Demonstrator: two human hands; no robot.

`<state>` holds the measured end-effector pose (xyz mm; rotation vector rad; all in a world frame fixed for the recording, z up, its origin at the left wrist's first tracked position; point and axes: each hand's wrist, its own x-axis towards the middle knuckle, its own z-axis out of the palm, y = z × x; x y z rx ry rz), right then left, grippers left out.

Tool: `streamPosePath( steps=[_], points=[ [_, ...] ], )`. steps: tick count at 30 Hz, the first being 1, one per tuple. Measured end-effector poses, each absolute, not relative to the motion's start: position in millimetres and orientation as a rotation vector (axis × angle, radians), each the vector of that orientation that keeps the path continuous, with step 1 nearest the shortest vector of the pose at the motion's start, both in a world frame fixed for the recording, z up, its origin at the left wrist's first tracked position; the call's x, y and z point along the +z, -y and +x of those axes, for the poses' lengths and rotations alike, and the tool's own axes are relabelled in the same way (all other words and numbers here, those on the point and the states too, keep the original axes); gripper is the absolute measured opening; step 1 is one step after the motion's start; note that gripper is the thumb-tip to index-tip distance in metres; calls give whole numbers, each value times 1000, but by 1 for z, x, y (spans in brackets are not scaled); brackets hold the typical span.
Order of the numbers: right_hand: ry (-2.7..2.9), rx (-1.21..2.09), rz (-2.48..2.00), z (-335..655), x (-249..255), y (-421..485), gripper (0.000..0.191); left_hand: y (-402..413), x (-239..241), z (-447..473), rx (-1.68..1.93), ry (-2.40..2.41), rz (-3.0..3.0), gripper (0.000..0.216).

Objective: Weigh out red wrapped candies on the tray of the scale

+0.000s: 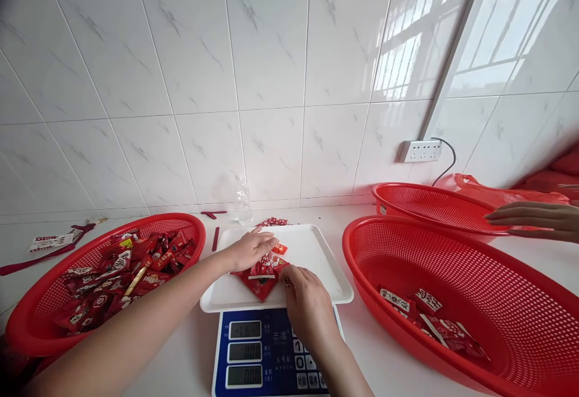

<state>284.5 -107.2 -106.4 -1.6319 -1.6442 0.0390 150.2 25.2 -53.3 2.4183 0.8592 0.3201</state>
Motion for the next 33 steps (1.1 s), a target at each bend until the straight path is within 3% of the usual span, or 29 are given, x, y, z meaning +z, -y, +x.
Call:
streamPosePath(
  steps=[8,12,24,27,33],
  points=[
    [1580,99,-1661,286,-109,106,25,-39,-47,161,176,-883,2272,77],
    [1599,115,-1643,285,-109,107,25,-34,-42,152,260,-855,2199,73],
    [1695,45,-1690,285,-111,107,33,16,-58,82,943,-914,2073,56],
    [1724,72,-1634,284,-109,107,39,29,-72,65,1180,-987,2013,47],
    [1560,79,-1610,286,-104,107,31,45,-116,43,1599,-922,2036,34]
  ],
)
